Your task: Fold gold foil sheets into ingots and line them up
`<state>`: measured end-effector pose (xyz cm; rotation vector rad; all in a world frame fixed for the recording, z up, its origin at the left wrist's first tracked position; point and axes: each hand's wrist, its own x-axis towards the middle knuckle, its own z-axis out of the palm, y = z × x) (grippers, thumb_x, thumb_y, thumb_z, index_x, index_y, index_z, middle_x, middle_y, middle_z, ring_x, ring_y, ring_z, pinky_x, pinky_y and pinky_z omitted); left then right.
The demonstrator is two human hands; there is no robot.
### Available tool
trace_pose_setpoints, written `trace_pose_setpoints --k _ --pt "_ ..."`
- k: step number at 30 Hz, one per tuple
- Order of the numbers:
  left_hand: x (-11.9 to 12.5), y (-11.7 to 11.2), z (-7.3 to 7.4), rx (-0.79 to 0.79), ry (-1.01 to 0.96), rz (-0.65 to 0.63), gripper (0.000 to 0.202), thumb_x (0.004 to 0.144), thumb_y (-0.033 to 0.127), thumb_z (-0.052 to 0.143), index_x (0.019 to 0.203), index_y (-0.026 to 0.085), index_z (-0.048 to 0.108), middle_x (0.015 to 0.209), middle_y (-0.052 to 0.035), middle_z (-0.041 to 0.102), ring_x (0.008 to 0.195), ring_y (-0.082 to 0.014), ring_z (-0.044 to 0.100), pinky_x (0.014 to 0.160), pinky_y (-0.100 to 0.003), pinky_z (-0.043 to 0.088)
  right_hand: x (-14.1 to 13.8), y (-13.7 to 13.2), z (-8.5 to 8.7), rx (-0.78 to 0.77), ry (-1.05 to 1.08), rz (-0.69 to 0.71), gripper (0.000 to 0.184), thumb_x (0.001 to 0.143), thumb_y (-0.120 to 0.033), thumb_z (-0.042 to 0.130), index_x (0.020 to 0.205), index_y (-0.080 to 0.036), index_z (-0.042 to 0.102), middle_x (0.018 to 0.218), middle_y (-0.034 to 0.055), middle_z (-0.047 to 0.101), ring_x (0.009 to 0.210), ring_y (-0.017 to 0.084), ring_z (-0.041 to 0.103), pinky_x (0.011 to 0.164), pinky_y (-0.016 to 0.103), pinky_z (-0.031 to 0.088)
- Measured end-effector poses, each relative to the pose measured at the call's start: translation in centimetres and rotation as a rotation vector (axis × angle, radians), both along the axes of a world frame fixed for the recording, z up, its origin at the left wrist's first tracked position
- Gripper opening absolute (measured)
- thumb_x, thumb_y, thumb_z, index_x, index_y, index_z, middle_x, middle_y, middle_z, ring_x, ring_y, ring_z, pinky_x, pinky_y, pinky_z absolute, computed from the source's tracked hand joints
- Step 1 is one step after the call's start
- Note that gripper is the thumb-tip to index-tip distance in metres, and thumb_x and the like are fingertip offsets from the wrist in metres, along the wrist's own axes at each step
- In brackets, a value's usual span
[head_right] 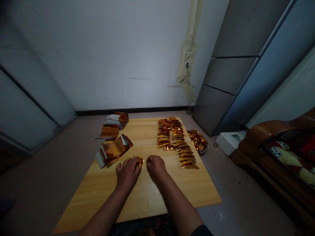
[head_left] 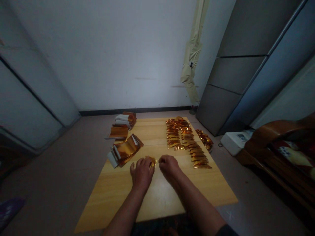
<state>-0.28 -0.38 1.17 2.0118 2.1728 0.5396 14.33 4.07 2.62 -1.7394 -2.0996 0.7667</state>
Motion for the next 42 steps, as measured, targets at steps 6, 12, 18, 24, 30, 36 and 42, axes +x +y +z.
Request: trace_pose_setpoints --k 6,12,18,24,30,36,42 --pt "-0.6 0.0 -0.1 -0.058 -0.069 0.000 0.039 0.082 0.030 0.058 0.121 0.028 0.059 0.135 -0.0055 0.059 0.133 -0.0267 0.042 0.112 -0.056 0.015 -0.4 0.4 -0.1 0.122 0.025 0.074 0.014 0.070 -0.024 0.063 0.084 -0.021 0.063 0.083 -0.0019 0.061 0.068 0.011 0.046 0.059 0.022 0.025" --pt "-0.9 0.3 -0.2 -0.084 -0.115 -0.019 0.028 0.081 0.030 0.059 0.109 0.031 0.062 0.140 -0.0006 0.056 0.135 -0.0272 0.040 0.113 -0.059 0.011 -0.8 1.3 -0.1 0.098 -0.037 0.150 0.019 0.072 -0.034 0.068 0.085 -0.022 0.060 0.082 -0.0032 0.054 0.067 0.010 0.042 0.059 0.022 0.023" --pt "-0.9 0.4 -0.2 -0.083 -0.132 -0.021 0.024 0.079 0.028 0.060 0.103 0.031 0.063 0.139 0.0016 0.056 0.135 -0.0274 0.040 0.113 -0.060 0.011 -0.9 2.0 -0.2 0.082 -0.068 0.145 0.017 0.073 -0.034 0.067 0.084 -0.022 0.060 0.081 -0.0031 0.053 0.065 0.010 0.041 0.057 0.022 0.023" --pt "-0.9 0.5 -0.1 -0.093 -0.136 -0.016 0.028 0.079 0.029 0.060 0.107 0.030 0.062 0.137 -0.0015 0.058 0.135 -0.0278 0.040 0.114 -0.059 0.011 -0.8 2.9 -0.3 0.049 -0.065 0.123 0.012 0.074 -0.028 0.066 0.084 -0.022 0.061 0.084 -0.0023 0.056 0.070 0.011 0.045 0.059 0.022 0.025" --pt "-0.8 0.4 0.2 -0.095 -0.121 -0.027 0.022 0.079 0.029 0.059 0.100 0.029 0.064 0.140 0.0006 0.056 0.135 -0.0277 0.040 0.113 -0.059 0.013 -1.0 3.2 -0.2 0.022 -0.060 0.082 0.006 0.075 -0.020 0.062 0.081 -0.020 0.063 0.086 -0.0005 0.060 0.076 0.012 0.050 0.061 0.021 0.027" --pt "-0.9 0.3 0.6 -0.114 -0.106 -0.035 0.026 0.079 0.029 0.059 0.104 0.030 0.064 0.140 -0.0003 0.055 0.135 -0.0288 0.039 0.113 -0.059 0.013 -2.4 3.3 0.5 -0.026 -0.065 -0.096 0.010 0.080 -0.025 0.058 0.085 -0.020 0.065 0.087 0.0024 0.066 0.078 0.014 0.057 0.060 0.023 0.030" --pt "-1.0 0.3 0.1 -0.113 -0.105 -0.020 0.048 0.080 0.029 0.058 0.128 0.029 0.054 0.137 -0.0053 0.058 0.136 -0.0278 0.039 0.114 -0.058 0.012 -4.4 3.3 0.8 -0.033 -0.205 -0.158 0.033 0.080 -0.040 0.063 0.103 -0.017 0.064 0.104 0.0118 0.067 0.089 0.022 0.065 0.067 0.027 0.041"
